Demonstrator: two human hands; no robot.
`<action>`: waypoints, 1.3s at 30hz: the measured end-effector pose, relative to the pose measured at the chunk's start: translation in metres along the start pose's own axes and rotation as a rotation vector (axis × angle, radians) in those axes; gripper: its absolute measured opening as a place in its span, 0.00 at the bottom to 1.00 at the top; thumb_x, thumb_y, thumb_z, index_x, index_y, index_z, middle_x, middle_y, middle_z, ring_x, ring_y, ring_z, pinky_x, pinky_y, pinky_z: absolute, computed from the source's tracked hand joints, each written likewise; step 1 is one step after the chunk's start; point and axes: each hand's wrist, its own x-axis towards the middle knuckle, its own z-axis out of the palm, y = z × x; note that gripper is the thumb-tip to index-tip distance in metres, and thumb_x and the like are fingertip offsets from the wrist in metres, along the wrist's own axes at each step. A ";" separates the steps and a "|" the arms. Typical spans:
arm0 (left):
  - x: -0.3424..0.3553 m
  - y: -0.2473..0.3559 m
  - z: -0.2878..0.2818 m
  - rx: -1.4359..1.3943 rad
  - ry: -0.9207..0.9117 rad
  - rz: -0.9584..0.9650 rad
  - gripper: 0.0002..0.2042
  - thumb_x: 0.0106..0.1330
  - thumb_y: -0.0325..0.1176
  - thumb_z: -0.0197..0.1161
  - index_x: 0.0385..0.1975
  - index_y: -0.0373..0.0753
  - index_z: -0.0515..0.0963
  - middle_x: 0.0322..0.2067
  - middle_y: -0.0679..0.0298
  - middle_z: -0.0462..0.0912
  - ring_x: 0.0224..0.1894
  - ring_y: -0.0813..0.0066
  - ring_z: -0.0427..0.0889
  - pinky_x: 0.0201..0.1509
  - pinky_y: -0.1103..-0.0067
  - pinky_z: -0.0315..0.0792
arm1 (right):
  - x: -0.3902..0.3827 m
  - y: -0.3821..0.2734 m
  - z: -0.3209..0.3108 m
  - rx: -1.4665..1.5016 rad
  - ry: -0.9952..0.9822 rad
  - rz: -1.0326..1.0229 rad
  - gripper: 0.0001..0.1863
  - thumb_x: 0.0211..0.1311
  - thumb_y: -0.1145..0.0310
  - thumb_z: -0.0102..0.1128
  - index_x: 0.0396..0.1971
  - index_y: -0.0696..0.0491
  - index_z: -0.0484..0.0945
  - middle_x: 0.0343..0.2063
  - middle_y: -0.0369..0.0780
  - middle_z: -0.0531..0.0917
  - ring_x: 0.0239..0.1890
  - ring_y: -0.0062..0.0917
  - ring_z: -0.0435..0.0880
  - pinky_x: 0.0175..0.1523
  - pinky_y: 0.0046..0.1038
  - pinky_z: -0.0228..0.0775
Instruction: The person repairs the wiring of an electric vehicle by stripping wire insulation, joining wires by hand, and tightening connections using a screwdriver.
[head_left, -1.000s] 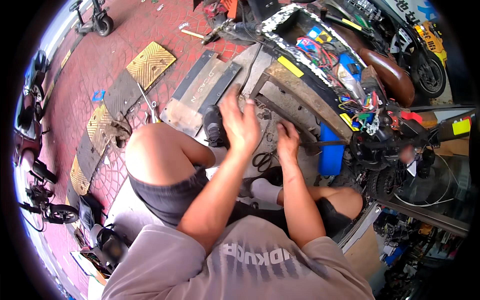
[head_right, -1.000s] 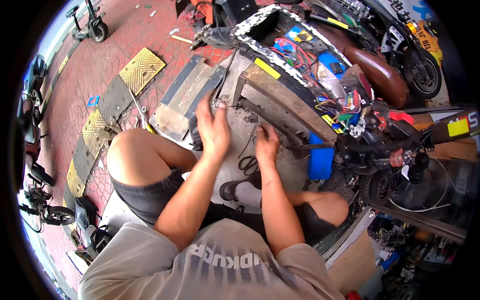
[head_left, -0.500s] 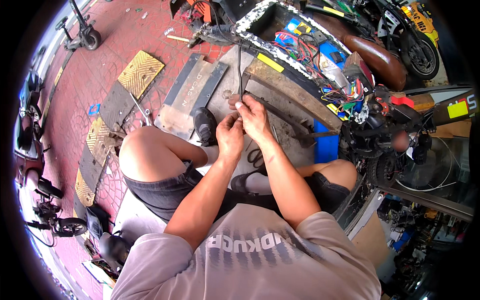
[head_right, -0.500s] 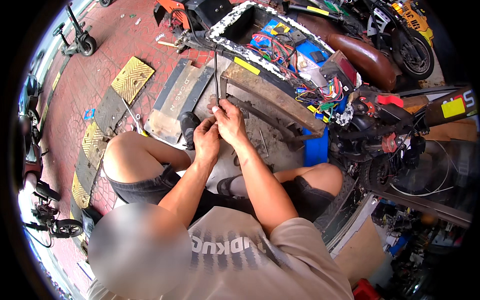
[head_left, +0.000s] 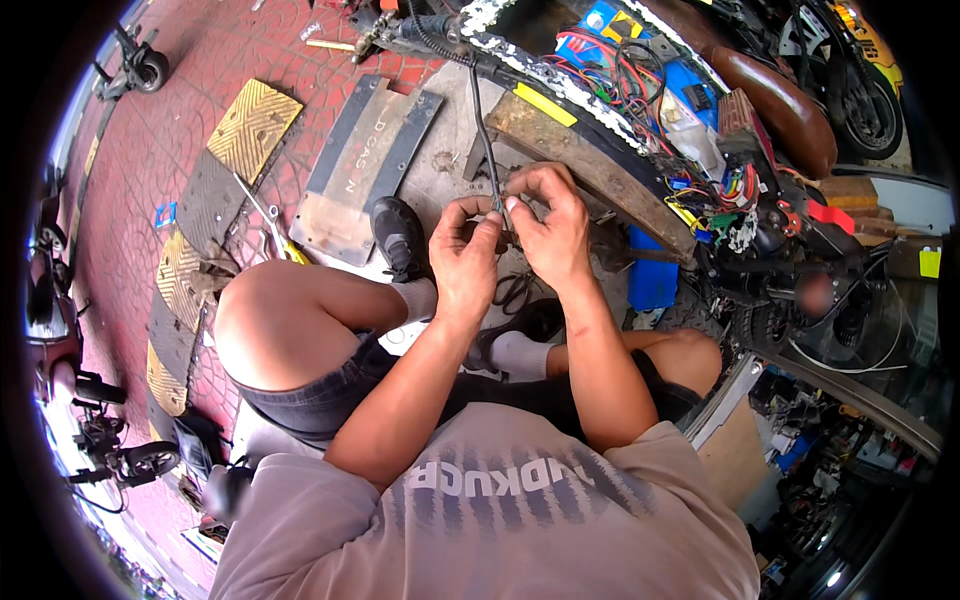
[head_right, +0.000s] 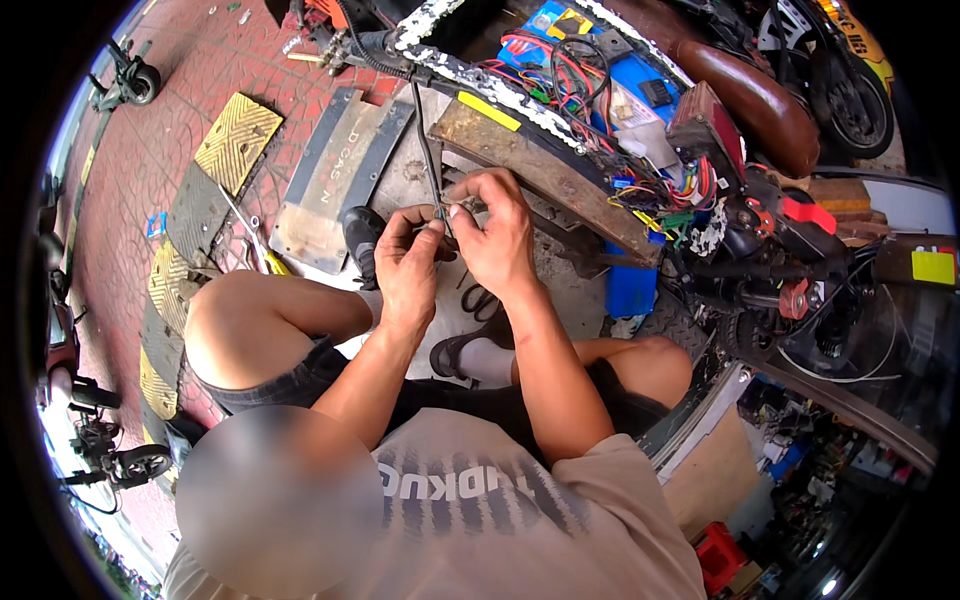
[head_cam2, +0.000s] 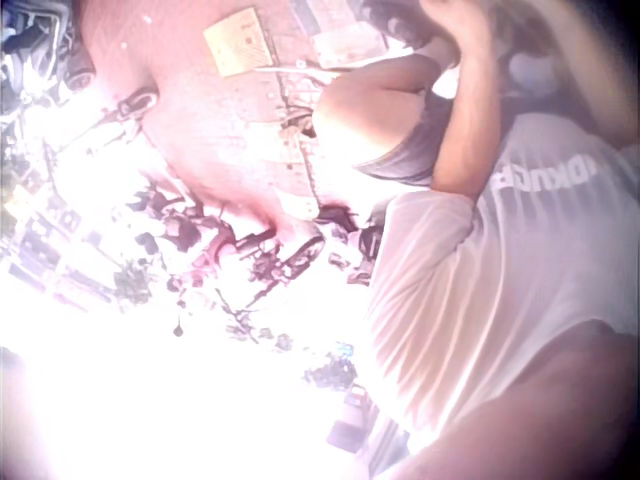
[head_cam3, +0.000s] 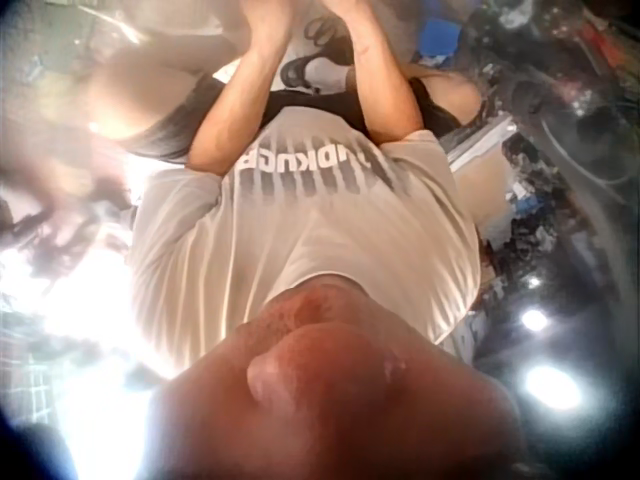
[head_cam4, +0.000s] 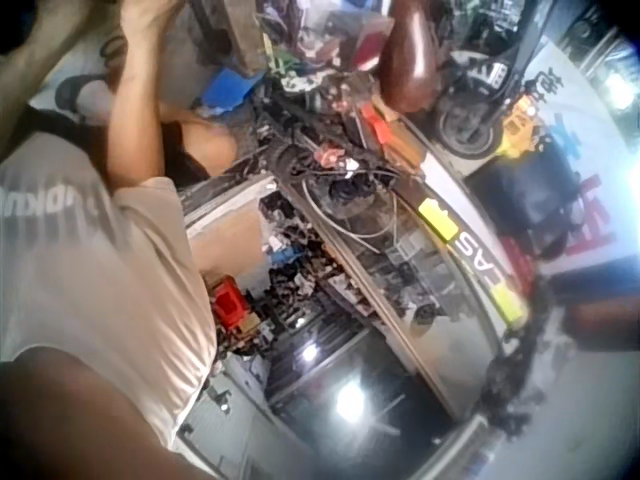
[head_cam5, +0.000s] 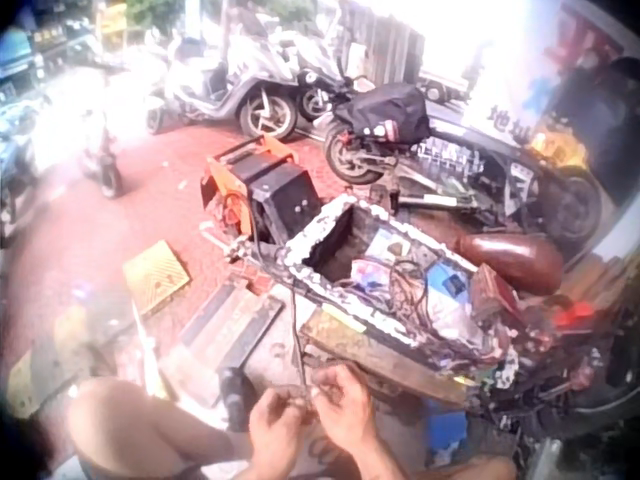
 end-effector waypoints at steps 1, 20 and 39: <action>0.001 0.004 0.001 0.003 -0.032 0.014 0.06 0.72 0.22 0.59 0.44 0.32 0.80 0.33 0.66 0.83 0.30 0.81 0.78 0.37 0.82 0.75 | 0.000 -0.006 -0.005 -0.018 -0.015 0.016 0.09 0.53 0.79 0.66 0.36 0.56 0.81 0.37 0.44 0.81 0.43 0.43 0.82 0.52 0.39 0.75; 0.032 0.069 -0.013 0.238 -0.487 0.149 0.04 0.70 0.27 0.60 0.34 0.36 0.79 0.29 0.66 0.82 0.32 0.79 0.81 0.35 0.79 0.77 | -0.026 -0.077 -0.021 -0.359 0.097 -0.013 0.11 0.55 0.71 0.69 0.39 0.54 0.82 0.37 0.47 0.84 0.44 0.47 0.84 0.49 0.47 0.76; 0.037 0.014 -0.027 0.172 -0.080 0.030 0.01 0.60 0.20 0.62 0.28 0.32 0.78 0.26 0.70 0.80 0.30 0.85 0.74 0.35 0.84 0.69 | -0.009 0.004 0.008 -0.074 -0.320 0.116 0.13 0.52 0.71 0.69 0.36 0.60 0.78 0.37 0.48 0.84 0.45 0.48 0.83 0.49 0.43 0.75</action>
